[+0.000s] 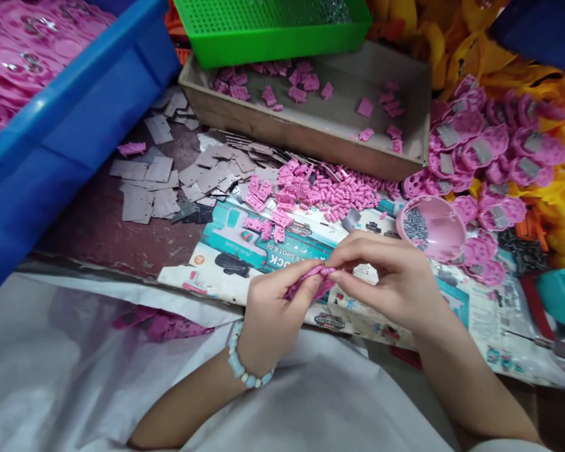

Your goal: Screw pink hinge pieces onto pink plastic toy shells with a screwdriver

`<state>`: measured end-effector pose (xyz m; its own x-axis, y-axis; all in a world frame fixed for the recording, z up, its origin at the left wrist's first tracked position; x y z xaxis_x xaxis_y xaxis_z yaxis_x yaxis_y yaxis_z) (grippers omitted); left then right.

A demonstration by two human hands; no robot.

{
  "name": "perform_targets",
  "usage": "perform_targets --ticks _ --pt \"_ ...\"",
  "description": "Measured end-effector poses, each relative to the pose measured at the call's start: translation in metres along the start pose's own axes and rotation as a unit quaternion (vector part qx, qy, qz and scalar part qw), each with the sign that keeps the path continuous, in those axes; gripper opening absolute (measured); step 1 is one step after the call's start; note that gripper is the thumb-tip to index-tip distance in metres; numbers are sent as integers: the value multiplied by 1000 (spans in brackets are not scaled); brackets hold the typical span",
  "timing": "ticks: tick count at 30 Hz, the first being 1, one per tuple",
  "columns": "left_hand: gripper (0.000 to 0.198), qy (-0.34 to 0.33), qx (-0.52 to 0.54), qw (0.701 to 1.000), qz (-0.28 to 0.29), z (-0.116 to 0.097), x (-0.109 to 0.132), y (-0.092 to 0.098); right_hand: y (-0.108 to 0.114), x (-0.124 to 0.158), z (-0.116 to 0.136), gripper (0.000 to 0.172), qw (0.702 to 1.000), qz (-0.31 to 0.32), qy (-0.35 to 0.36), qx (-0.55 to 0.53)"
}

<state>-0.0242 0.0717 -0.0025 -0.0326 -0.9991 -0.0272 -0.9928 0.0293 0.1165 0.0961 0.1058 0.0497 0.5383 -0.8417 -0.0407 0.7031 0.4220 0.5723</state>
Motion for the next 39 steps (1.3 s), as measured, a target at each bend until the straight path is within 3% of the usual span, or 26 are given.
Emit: perform_targets --ticks 10,21,33,39 --pt "19 -30 -44 998 43 -15 8 -8 2 4 -16 4 996 -21 -66 -55" --pt "15 -21 -40 998 37 -11 4 -4 2 8 -5 12 997 34 -40 -60" --pt "15 -39 -57 996 63 -9 3 -2 -8 7 -9 9 997 40 -59 -36" --pt "13 -46 -101 994 23 -5 5 14 -16 -11 -5 3 997 82 -6 9"
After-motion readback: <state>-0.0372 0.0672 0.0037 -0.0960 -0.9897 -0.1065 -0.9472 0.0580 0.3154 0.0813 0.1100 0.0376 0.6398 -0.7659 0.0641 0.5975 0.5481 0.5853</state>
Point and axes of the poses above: each hand's wrist, its own x-axis away from the middle knuckle, its own y-axis out of the back of the hand, z = x × y, the point moved 7 cm from there along -x, towards the middle knuckle, and after that the axes turned 4 degrees about x, right-handed, at the moved point
